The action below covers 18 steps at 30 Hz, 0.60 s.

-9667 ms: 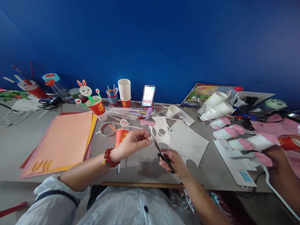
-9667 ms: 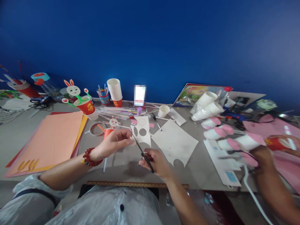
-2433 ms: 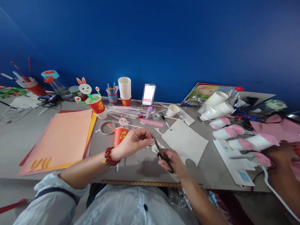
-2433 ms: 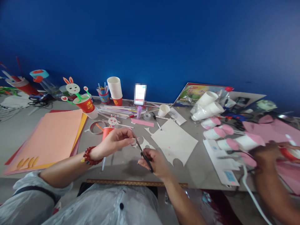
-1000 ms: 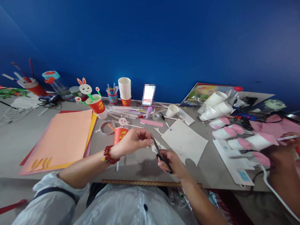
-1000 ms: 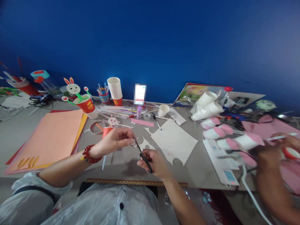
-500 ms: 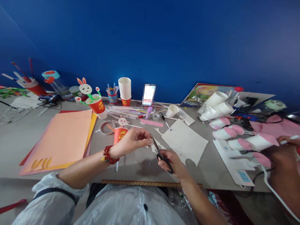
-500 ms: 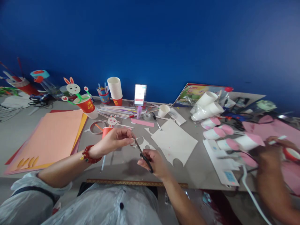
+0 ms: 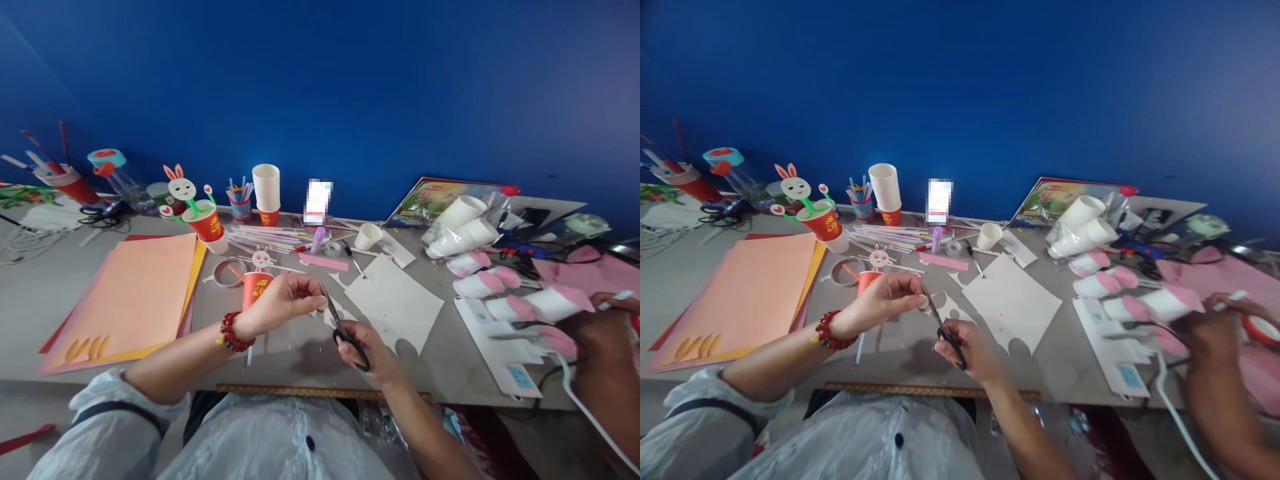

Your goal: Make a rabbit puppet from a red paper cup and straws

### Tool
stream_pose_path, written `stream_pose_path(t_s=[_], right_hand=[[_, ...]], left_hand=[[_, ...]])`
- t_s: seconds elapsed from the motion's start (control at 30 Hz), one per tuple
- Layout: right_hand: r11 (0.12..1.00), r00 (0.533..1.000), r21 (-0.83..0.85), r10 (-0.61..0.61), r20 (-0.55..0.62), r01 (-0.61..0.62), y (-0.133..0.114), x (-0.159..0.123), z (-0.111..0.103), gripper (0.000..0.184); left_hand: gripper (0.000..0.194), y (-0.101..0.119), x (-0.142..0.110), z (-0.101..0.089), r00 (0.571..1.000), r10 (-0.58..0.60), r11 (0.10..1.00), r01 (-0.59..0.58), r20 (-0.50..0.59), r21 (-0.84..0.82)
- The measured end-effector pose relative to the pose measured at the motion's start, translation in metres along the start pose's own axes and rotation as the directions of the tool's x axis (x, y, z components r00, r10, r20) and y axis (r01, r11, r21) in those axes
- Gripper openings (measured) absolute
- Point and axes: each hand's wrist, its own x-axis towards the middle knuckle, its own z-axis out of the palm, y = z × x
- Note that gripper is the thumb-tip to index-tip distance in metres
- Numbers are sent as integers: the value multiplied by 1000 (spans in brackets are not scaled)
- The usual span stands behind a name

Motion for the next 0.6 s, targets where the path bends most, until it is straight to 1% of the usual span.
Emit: stream_pose_path(t_s=[0.2,0.33,0.47,0.6], right_hand=[[999,1000,-43,-2,-14,1,0,-1,-1,59],[997,1000,-81,-5,-14,4,-1,-1,-2,60],[997,1000,-79,12,-9,-13,-4,-2,-3,61],[998,1000,-69,9,-7,-9,-3,-2,-3,60]], left_hand=[[17,0,0,0,1000,2,1000,-2,10,-8],[18,2,-1,-1,1000,-8,1000,8,13,23],[20,3,0,-2,1000,-11,998,10,18,67],[19,2,1,-2,1000,-3,998,2,27,66]])
